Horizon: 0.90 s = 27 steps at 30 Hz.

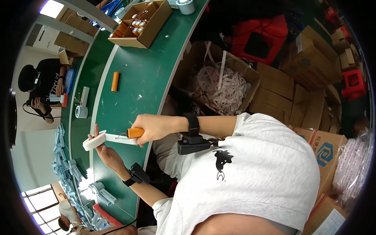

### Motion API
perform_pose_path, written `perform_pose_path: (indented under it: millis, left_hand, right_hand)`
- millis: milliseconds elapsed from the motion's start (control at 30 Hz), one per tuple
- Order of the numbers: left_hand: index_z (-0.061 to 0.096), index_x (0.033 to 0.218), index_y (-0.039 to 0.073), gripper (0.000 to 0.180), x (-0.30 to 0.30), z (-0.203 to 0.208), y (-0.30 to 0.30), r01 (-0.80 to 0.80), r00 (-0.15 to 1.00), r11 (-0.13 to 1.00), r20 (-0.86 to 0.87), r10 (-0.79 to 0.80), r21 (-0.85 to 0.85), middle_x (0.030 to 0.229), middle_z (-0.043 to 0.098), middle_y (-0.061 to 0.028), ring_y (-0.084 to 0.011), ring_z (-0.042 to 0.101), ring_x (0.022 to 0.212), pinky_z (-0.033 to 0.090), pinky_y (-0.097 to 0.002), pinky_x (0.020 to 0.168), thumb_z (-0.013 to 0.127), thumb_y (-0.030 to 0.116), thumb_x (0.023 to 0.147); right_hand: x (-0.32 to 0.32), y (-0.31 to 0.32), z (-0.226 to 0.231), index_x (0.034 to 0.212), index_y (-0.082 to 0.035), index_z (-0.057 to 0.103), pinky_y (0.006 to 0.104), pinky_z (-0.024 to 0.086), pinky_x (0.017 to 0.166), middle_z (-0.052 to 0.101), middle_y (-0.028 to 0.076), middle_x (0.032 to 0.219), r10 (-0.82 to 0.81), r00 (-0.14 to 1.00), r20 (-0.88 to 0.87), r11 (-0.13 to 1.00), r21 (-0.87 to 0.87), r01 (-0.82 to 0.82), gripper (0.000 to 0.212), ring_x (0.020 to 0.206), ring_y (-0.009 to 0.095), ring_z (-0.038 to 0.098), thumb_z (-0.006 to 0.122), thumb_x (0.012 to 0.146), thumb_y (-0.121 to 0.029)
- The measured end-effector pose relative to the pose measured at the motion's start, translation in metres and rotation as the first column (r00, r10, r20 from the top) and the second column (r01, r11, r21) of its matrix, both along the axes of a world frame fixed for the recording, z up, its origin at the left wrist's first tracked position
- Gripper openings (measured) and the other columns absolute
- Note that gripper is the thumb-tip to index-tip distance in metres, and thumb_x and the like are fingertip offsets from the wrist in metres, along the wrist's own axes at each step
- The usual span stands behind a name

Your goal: The person assembles fans by applying double-sided tape to batteries and pressing them into the fan housings. They pick up a battery, apply tape from a roll, and then insert the battery into the compartment of a fan housing, repeating the process.

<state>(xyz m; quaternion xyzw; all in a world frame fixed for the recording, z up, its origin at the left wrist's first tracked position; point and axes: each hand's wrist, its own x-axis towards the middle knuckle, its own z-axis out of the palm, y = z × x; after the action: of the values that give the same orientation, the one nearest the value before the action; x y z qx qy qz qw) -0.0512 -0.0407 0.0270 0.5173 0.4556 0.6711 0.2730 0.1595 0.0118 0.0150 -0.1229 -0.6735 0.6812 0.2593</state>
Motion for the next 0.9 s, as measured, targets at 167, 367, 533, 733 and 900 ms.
perform_pose_path:
  millis: [167, 367, 533, 733, 900]
  left_hand:
    - [0.023, 0.134, -0.004, 0.054, 0.003, -0.003, -0.031, -0.088, 0.99, 0.991, -0.123, 0.074, -0.105, 0.104, 0.052, -0.0152, -0.0207, 0.043, 0.104, 0.03, -0.0325, 0.094, 0.035, 0.018, 0.087]
    - [0.027, 0.133, -0.005, 0.048, 0.014, -0.016, -0.072, -0.303, 0.915, 0.943, -0.319, 0.246, -0.141, 0.103, 0.052, -0.0143, -0.0215, 0.046, 0.104, 0.03, -0.0325, 0.095, 0.034, 0.02, 0.092]
    - [0.028, 0.133, -0.003, 0.047, 0.005, -0.013, -0.083, -0.572, 0.762, 0.813, -0.439, 0.476, -0.112, 0.103, 0.053, -0.0132, -0.0229, 0.049, 0.1, 0.034, -0.0333, 0.091, 0.033, 0.021, 0.093]
    - [0.027, 0.134, -0.002, 0.044, -0.008, -0.013, -0.089, -0.626, 0.704, 0.776, -0.484, 0.519, -0.079, 0.107, 0.054, -0.014, -0.0218, 0.05, 0.101, 0.037, -0.0324, 0.089, 0.03, 0.019, 0.095]
    - [0.029, 0.133, -0.001, 0.046, 0.008, -0.016, -0.082, -0.563, 0.775, 0.815, -0.432, 0.462, -0.139, 0.104, 0.054, -0.0124, -0.0205, 0.049, 0.1, 0.037, -0.0325, 0.087, 0.032, 0.022, 0.094]
  right_hand:
    - [0.015, 0.015, -0.002, 0.096, 0.0, 0.056, 0.027, 0.044, 0.064, 0.061, 0.009, 0.089, -0.134, 0.991, 0.01, 0.974, -0.184, 0.133, 0.029, 0.071, 0.013, 0.057, 0.065, 0.077, -0.019]
    - [-0.005, 0.014, -0.014, 0.095, 0.001, 0.056, 0.0272, 0.045, 0.066, 0.058, 0.007, 0.084, -0.483, 0.853, -0.2, 0.765, 0.378, 0.522, 0.028, 0.074, 0.015, 0.058, 0.064, 0.079, -0.022]
    - [-0.012, 0.009, -0.006, 0.084, 0.0, 0.053, 0.0238, 0.042, 0.061, 0.05, 0.003, 0.072, -0.315, 0.936, -0.155, 0.929, 0.148, 0.338, 0.025, 0.066, 0.01, 0.05, 0.066, 0.077, -0.022]
    - [-0.022, 0.005, -0.01, 0.075, -0.002, 0.049, 0.0241, 0.034, 0.054, 0.039, 0.0, 0.067, -0.184, 0.981, 0.058, 0.981, -0.052, 0.187, 0.031, 0.058, 0.009, 0.034, 0.064, 0.078, -0.029]
    - [-0.027, 0.003, -0.005, 0.077, -0.002, 0.048, 0.0247, 0.032, 0.053, 0.038, -0.001, 0.067, -0.167, 0.963, 0.212, 0.984, -0.029, 0.177, 0.031, 0.059, 0.009, 0.031, 0.057, 0.084, -0.03]
